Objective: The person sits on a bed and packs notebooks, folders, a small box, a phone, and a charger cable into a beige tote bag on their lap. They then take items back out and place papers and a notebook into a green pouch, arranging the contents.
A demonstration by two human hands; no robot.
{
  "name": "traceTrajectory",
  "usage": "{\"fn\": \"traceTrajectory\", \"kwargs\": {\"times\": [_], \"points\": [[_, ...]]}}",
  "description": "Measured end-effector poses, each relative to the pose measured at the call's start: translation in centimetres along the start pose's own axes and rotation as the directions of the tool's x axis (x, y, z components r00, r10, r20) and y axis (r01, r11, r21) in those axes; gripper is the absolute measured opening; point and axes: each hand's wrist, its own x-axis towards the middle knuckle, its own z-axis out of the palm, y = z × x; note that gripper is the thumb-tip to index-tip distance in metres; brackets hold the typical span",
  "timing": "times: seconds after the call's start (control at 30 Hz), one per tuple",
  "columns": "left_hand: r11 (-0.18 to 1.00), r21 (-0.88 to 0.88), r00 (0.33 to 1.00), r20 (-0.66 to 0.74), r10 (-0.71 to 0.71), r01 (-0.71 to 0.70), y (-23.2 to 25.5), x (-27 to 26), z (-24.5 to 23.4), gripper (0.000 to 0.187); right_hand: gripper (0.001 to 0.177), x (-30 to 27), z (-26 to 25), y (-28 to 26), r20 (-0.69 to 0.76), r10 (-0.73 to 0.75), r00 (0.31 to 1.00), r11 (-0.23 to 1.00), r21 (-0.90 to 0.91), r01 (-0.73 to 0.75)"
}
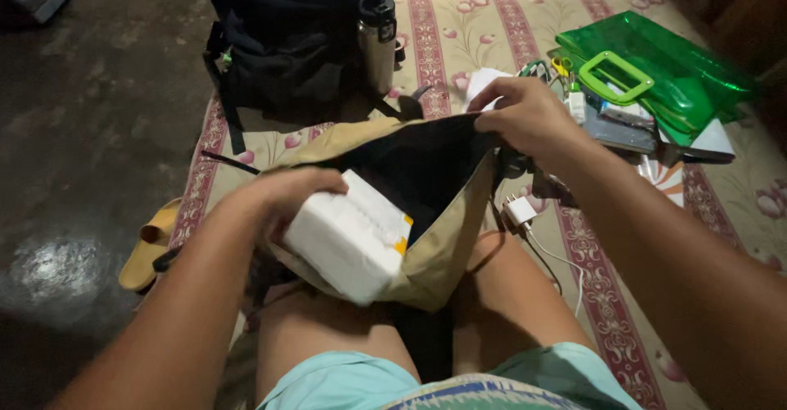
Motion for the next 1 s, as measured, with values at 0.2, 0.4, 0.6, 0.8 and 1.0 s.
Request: {"fn": "traceTrajectory", "kwargs": {"times": [0.2, 0.4, 0.6, 0.8, 1.0], "points": [[0.604, 0.590, 0.621, -0.208, 0.755, -0.536, 1.4, 8.7, -1.7, 0.035, 0.037, 1.5, 2.3, 0.4, 0.102, 0.038, 0.994, 0.965, -0.263, -0.010], [0.768, 0.385, 0.316, -0.747, 0.585, -0.512, -3.5, 9.2, -3.0, 0.044, 0.075, 0.8, 7.0, 1.9, 0.043, -0.538, 0.842, 0.716, -0.504, 0.483], [0.898, -0.248, 0.569, -0.823, 0.003, -0.364, -13.9, 8.8, -2.8, 0.048, 0.075, 0.9, 8.8, 2.1, -0.038, 0.042, 0.998, 0.938, -0.344, -0.052], [0.730, -0.616, 0.915, -0.403, 0.032, -0.297, -13.3, 8.9, -2.3, 0.027, 0.045, 4.3, 7.8, 1.2, -0.118, -0.001, 0.993, 0.982, -0.185, -0.021], [0.782, -0.595, 0.980, -0.173, 0.099, -0.184, -11.5, 4.6, -1.9, 0.032, 0.042, 3.7, 8.2, -0.1, -0.112, -0.048, 0.993, 0.995, -0.095, 0.037]]}}
